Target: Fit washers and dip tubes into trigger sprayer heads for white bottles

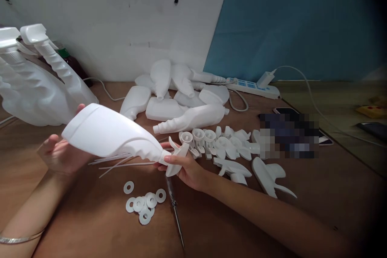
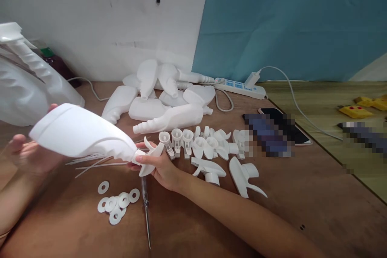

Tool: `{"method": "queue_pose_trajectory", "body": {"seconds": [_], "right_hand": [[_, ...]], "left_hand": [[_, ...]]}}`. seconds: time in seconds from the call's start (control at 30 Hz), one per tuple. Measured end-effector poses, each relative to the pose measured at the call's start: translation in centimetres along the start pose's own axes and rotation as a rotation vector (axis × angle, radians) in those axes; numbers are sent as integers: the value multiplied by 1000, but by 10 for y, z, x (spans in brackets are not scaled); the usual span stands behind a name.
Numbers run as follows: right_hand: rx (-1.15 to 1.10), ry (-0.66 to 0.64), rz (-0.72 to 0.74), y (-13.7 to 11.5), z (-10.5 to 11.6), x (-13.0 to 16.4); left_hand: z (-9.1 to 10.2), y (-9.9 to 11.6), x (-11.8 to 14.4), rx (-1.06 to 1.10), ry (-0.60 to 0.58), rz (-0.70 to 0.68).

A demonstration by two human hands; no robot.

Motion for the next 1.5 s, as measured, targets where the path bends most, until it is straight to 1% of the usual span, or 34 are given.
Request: {"method": "queue_pose_trajectory", "body": {"seconds": [0.03,0.1,0.17,0.3,0.43,0.5,0.73,0.9,1.03,1.17,1.33,1.4,1.5], "right_hand": [[12,-14,-6,0,-1,0],[28,-36,-12,1,-2,0],[38,-45,-9,0,-2,0],[48,-42,-15,0,-2,0],[40,-23,-17,-1,-2,0],[31,-20,-18,-1,-2,0],[34,-13,-8,0,-2,-1],[62,71,51,-3,1,0],[78,77,50,-1,1,0],[73,63,36,-1,1,-1],[54,37,34,0,-1,-1],[51,42,37,0,0,-1],[52,55,48,1,2,-2]], "left_hand": [[-2,-1,-1,97,-38,16],[-5,-5,-3,356,-132,65],[-5,-9,-5,506,-170,117],[-2,-14,-6,439,-131,156],[-2,-15,-6,331,-100,152],[-3,-16,-7,316,-95,155],[-2,-21,-6,417,-45,183],[-4,-27,-6,495,-76,236],[-2,-28,-6,542,-67,245],[-1,-27,-7,682,-75,252],[-2,-26,-9,909,-89,212],[-2,-25,-9,928,-91,195],[-4,-22,-8,895,-123,206]]}}
Point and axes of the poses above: each hand's wrist, its own x-axis away from the middle knuckle, its own z-axis out of the back of the hand, y = z × x, the point moved 6 cm from there along -x, towards the middle knuckle, and after that the axes turned 11 degrees about z, right-handed, at the moved point
